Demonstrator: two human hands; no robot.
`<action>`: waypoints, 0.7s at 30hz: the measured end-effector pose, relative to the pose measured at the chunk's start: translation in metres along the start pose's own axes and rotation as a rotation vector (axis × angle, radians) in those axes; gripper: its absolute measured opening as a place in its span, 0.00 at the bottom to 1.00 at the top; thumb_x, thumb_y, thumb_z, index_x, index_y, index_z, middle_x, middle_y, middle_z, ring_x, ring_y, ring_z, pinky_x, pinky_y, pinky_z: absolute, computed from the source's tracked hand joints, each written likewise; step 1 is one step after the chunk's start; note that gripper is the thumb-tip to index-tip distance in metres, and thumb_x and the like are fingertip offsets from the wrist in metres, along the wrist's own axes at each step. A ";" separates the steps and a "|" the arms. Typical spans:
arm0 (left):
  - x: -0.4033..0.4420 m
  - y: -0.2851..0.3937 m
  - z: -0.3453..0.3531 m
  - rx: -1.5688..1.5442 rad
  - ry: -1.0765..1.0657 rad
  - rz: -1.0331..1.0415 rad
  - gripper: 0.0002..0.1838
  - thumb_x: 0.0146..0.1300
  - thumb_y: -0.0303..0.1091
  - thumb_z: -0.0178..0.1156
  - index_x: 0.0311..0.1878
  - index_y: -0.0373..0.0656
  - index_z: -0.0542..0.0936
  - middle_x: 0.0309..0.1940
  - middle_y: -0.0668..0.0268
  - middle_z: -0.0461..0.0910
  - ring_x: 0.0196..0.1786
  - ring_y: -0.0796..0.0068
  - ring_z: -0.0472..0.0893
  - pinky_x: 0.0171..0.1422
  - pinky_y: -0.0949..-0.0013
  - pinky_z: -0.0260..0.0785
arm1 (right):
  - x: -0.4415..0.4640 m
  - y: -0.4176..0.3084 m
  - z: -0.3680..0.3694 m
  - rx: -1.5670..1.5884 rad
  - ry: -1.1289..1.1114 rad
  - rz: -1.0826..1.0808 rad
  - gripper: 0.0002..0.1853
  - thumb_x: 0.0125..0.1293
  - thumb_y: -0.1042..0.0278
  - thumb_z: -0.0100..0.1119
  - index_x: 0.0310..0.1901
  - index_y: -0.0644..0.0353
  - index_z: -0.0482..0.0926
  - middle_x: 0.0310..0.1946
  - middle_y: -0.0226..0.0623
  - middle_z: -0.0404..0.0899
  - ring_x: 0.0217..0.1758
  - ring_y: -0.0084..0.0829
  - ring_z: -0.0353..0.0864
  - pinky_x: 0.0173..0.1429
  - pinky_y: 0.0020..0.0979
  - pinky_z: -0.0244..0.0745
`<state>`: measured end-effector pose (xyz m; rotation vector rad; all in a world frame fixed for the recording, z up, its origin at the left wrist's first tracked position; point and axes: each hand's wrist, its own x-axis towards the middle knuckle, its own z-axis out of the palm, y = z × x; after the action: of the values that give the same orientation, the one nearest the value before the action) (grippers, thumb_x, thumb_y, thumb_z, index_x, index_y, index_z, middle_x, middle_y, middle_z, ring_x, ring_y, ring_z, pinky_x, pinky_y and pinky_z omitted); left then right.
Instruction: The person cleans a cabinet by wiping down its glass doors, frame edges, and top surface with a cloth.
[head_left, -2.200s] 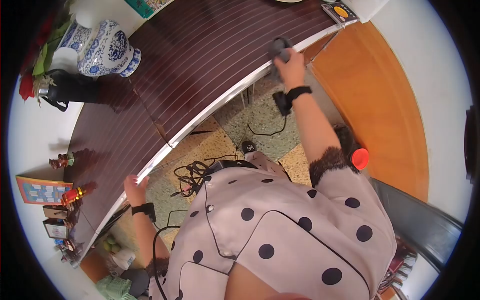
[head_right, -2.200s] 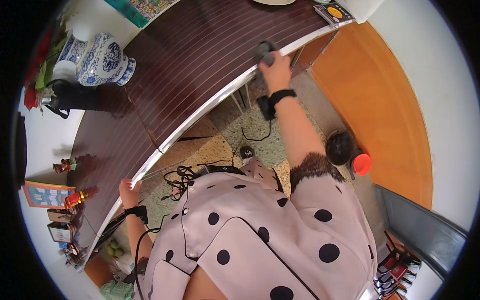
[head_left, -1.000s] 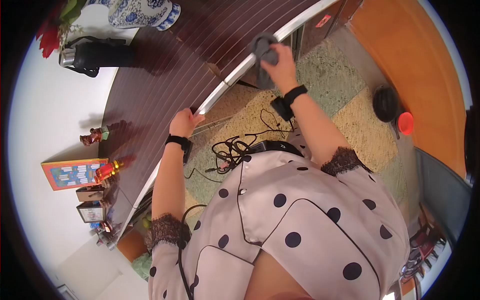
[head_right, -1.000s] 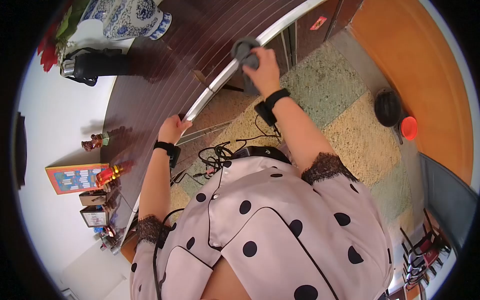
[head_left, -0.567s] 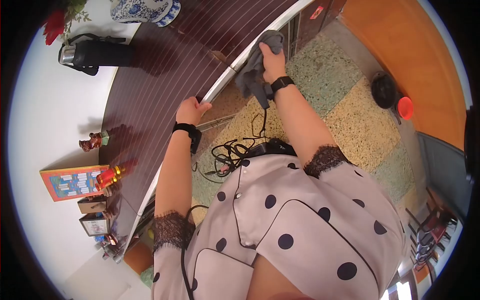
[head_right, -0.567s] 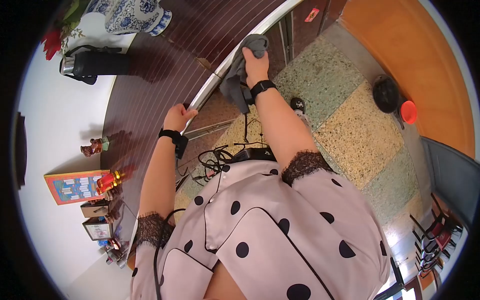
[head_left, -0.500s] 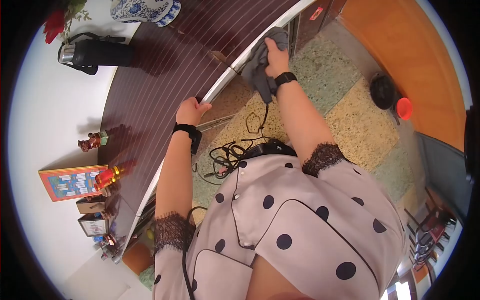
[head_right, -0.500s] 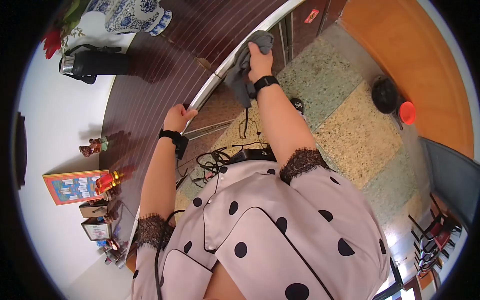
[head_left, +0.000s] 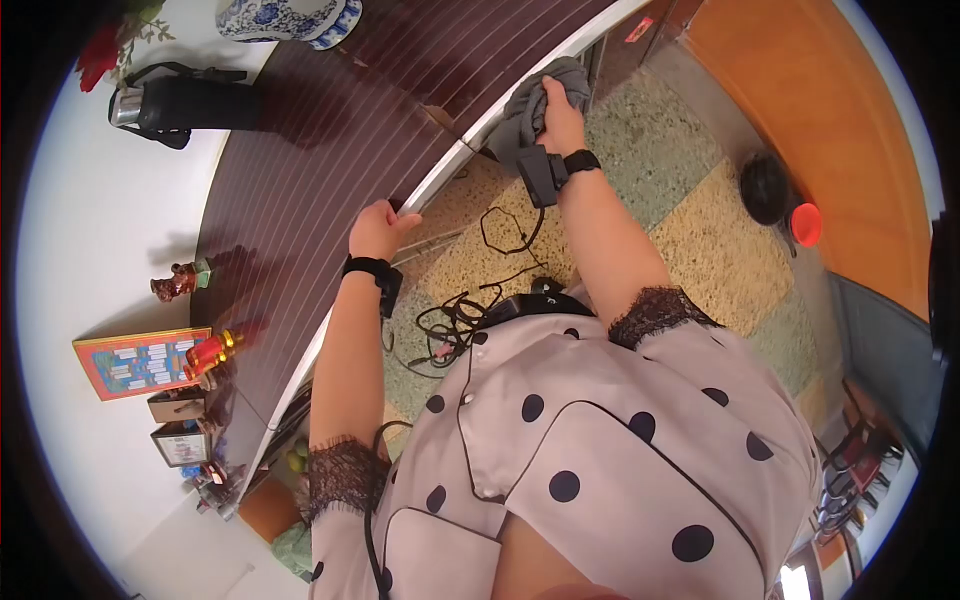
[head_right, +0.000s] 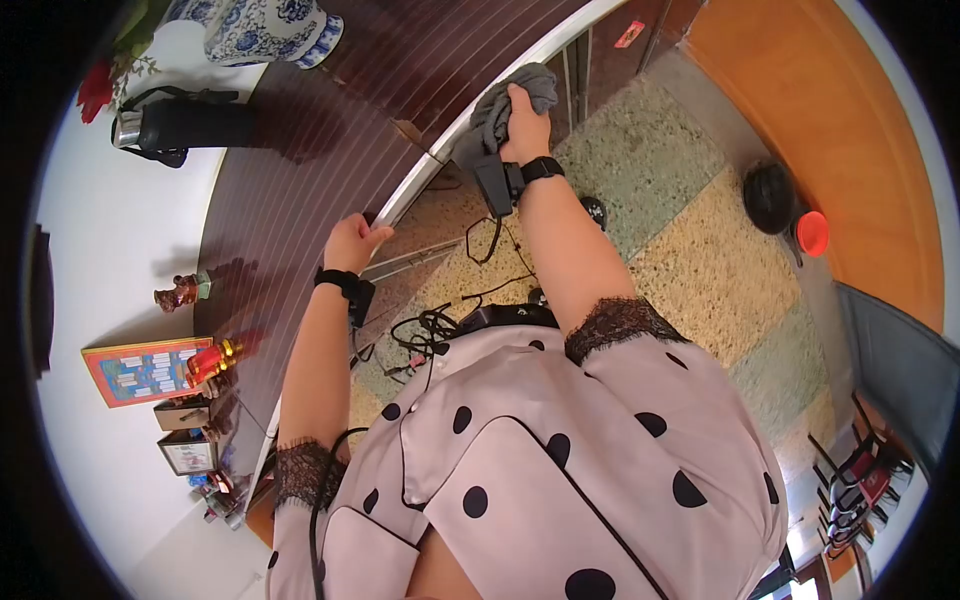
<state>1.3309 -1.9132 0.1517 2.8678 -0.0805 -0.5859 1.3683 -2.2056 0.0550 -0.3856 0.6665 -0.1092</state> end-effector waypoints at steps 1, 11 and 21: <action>0.001 0.000 0.000 -0.004 0.003 -0.003 0.28 0.49 0.51 0.72 0.21 0.43 0.64 0.17 0.59 0.68 0.22 0.60 0.70 0.29 0.58 0.63 | 0.001 0.001 -0.002 -0.018 -0.021 -0.008 0.24 0.62 0.59 0.63 0.56 0.59 0.69 0.49 0.42 0.76 0.47 0.41 0.78 0.42 0.50 0.77; 0.002 -0.002 -0.001 -0.041 -0.015 -0.003 0.29 0.47 0.52 0.73 0.21 0.42 0.64 0.18 0.57 0.69 0.24 0.57 0.70 0.30 0.57 0.64 | -0.014 0.010 -0.041 -0.876 0.068 -0.620 0.39 0.54 0.51 0.72 0.60 0.68 0.66 0.46 0.47 0.79 0.48 0.41 0.79 0.53 0.38 0.73; 0.002 -0.001 -0.002 -0.018 -0.039 -0.021 0.28 0.48 0.52 0.72 0.22 0.42 0.66 0.20 0.56 0.71 0.26 0.55 0.73 0.32 0.56 0.65 | -0.046 -0.096 -0.088 -1.957 -0.230 -0.399 0.33 0.68 0.37 0.45 0.56 0.62 0.76 0.47 0.57 0.78 0.50 0.54 0.77 0.54 0.45 0.72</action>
<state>1.3337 -1.9124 0.1520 2.8438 -0.0504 -0.6429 1.2805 -2.3121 0.0554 -2.3690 0.2500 0.2618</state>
